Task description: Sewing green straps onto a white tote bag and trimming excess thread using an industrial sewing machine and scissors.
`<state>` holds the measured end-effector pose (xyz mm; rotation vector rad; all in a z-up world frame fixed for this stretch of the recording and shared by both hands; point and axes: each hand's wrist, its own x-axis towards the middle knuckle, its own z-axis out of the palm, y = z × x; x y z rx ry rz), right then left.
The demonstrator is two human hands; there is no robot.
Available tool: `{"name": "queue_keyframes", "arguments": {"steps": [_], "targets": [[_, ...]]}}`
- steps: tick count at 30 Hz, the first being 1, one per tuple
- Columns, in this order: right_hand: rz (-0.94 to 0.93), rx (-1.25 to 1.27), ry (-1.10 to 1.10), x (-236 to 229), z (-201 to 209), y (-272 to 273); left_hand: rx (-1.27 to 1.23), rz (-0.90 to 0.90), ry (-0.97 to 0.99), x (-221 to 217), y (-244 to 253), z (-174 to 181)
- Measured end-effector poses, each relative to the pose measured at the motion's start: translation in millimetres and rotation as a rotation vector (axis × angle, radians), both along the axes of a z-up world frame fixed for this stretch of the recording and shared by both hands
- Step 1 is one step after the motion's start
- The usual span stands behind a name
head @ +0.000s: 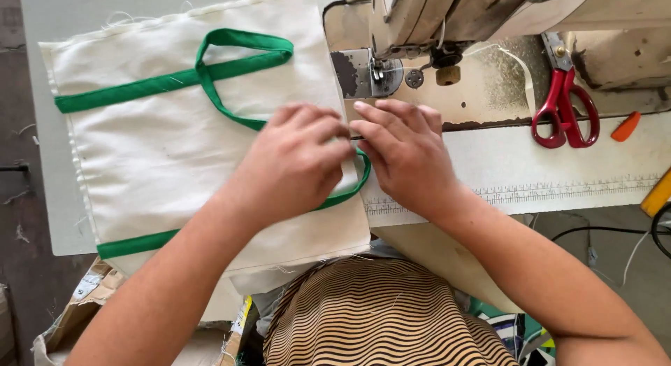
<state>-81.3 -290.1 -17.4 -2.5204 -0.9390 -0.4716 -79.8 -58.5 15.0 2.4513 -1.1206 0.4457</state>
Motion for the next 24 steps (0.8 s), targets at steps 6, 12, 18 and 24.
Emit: {"name": "queue_keyframes", "arguments": {"steps": [6, 12, 18, 24], "targets": [[0.152, -0.173, -0.073, 3.0, -1.3, 8.7, 0.318, 0.309, 0.011, 66.8, 34.3, -44.7], [0.173, -0.224, -0.019, -2.0, 9.4, -12.4, 0.359, 0.286, 0.232, 74.9, 3.5, -49.4], [0.220, -0.189, 0.074, 17.9, 8.0, -42.1, 0.359, 0.353, 0.395, 89.8, -27.0, -41.9], [0.192, -0.171, 0.097, 36.2, 8.1, -58.6, 0.273, 0.306, 0.308, 117.8, -44.1, -58.7]]}}
